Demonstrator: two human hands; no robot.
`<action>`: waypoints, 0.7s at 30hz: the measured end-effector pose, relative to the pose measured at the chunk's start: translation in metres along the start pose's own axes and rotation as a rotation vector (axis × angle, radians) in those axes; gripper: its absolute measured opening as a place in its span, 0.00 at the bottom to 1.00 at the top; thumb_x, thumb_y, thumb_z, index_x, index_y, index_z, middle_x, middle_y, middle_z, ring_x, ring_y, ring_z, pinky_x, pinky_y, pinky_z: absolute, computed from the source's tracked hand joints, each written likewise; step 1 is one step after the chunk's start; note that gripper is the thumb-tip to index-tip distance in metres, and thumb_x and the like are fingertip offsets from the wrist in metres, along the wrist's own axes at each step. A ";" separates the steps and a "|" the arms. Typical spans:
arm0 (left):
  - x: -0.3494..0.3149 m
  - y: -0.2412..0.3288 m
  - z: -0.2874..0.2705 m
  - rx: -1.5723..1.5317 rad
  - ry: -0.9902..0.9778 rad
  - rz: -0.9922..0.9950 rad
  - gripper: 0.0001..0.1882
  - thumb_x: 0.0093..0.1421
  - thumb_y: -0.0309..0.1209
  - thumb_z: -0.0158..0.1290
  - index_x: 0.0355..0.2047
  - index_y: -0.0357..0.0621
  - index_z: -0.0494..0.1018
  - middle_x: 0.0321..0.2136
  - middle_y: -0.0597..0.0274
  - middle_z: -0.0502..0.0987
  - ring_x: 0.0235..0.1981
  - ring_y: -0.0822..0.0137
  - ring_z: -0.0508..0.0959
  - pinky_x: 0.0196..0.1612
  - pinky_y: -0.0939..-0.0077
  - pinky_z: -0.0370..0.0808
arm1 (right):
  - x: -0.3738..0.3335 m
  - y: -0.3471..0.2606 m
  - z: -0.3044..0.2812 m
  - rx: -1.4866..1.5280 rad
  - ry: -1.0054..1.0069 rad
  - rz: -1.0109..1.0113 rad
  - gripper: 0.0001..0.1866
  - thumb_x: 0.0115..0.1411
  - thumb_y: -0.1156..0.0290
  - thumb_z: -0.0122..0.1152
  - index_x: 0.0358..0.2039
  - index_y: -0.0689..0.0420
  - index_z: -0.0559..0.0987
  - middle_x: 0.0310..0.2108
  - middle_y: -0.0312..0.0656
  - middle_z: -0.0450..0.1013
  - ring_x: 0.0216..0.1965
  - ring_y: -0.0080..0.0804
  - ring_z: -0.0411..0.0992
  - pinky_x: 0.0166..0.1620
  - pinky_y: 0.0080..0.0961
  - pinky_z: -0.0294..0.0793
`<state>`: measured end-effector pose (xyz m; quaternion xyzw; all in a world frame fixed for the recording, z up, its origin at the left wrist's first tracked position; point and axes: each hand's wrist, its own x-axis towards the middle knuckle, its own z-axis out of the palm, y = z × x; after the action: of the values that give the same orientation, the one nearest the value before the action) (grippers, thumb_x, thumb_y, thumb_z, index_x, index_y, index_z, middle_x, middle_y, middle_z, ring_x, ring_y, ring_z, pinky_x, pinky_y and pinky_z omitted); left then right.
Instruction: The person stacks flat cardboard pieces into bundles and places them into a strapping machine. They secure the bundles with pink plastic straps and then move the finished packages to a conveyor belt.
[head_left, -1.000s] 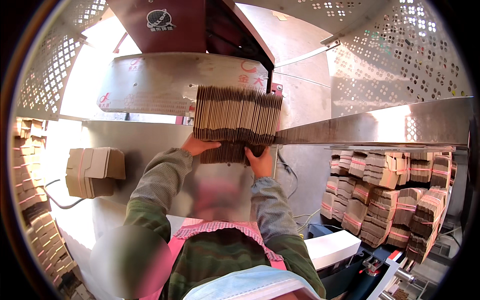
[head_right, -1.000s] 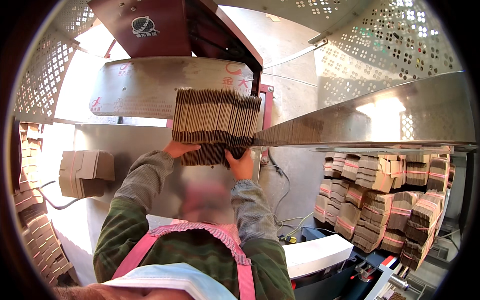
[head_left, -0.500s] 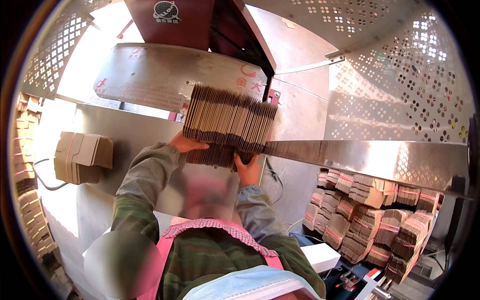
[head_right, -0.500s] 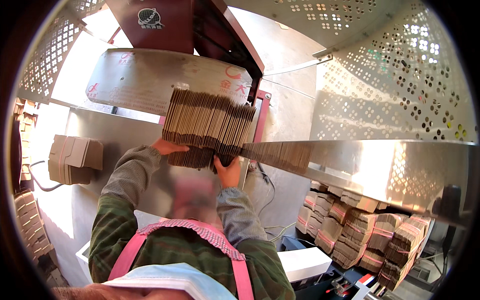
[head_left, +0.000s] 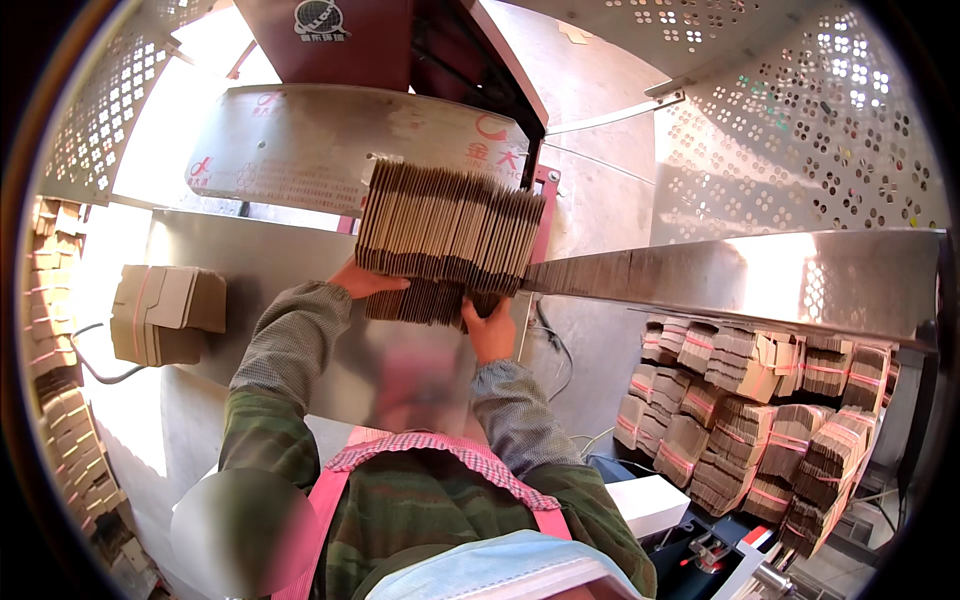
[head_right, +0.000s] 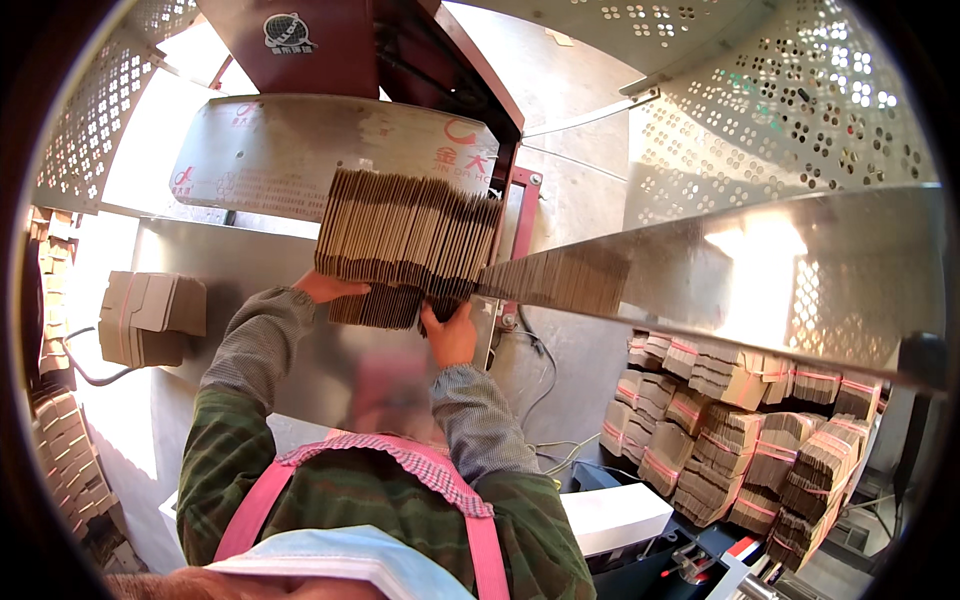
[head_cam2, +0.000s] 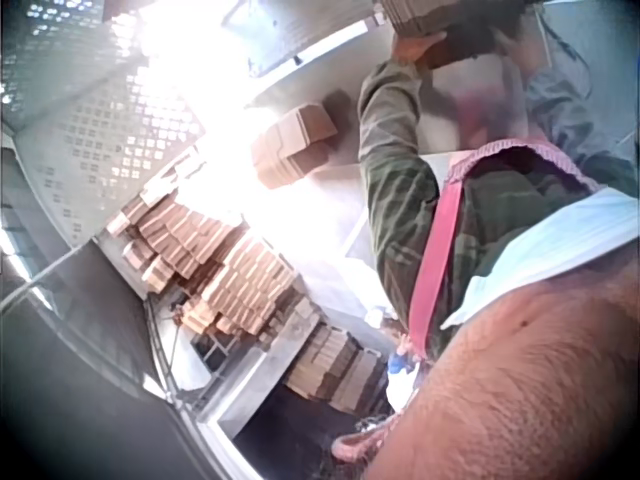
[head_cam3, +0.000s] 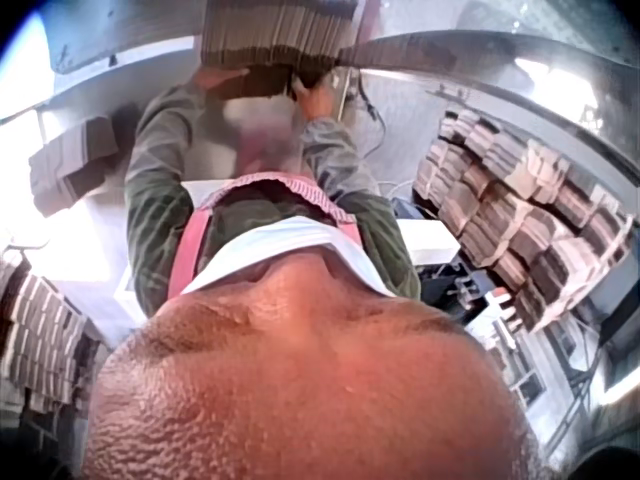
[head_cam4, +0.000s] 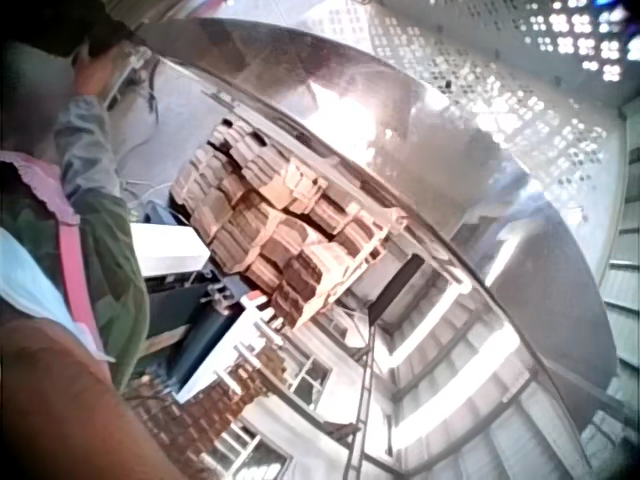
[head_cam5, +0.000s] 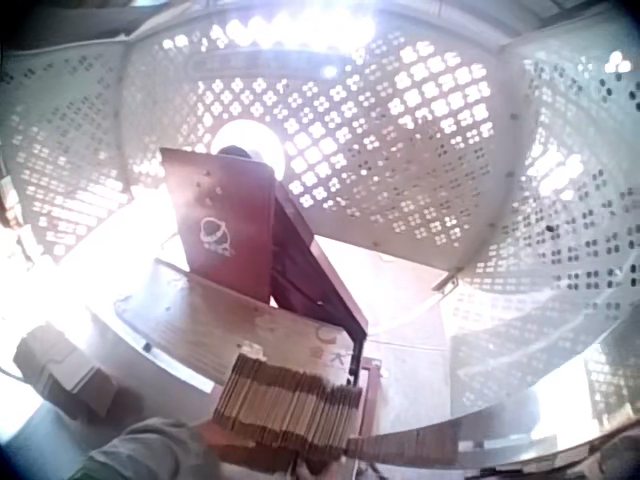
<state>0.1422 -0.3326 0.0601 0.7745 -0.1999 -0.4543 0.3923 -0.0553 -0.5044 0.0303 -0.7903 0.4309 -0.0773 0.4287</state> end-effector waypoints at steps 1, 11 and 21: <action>0.004 -0.009 0.001 0.032 0.002 0.028 0.28 0.49 0.34 0.64 0.49 0.37 0.69 0.44 0.59 0.74 0.47 0.65 0.72 0.53 0.70 0.69 | -0.001 -0.003 -0.001 0.003 0.008 -0.008 0.31 0.49 0.50 0.63 0.41 0.63 0.66 0.31 0.58 0.75 0.34 0.60 0.73 0.37 0.46 0.71; 0.014 -0.025 0.000 0.076 -0.027 0.227 0.29 0.49 0.39 0.63 0.50 0.43 0.70 0.45 0.58 0.76 0.47 0.64 0.74 0.53 0.72 0.68 | -0.001 -0.001 -0.001 -0.018 0.026 0.023 0.33 0.48 0.50 0.64 0.45 0.64 0.68 0.37 0.56 0.75 0.39 0.56 0.73 0.42 0.41 0.72; 0.011 -0.023 0.003 0.144 0.030 0.267 0.30 0.50 0.41 0.62 0.52 0.46 0.69 0.46 0.59 0.75 0.49 0.64 0.73 0.55 0.72 0.67 | 0.000 0.004 0.005 0.076 0.064 -0.032 0.30 0.47 0.53 0.67 0.40 0.64 0.71 0.37 0.54 0.75 0.39 0.50 0.74 0.41 0.37 0.72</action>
<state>0.1444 -0.3270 0.0351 0.7740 -0.3272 -0.3708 0.3955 -0.0551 -0.5027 0.0240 -0.7772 0.4286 -0.1257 0.4433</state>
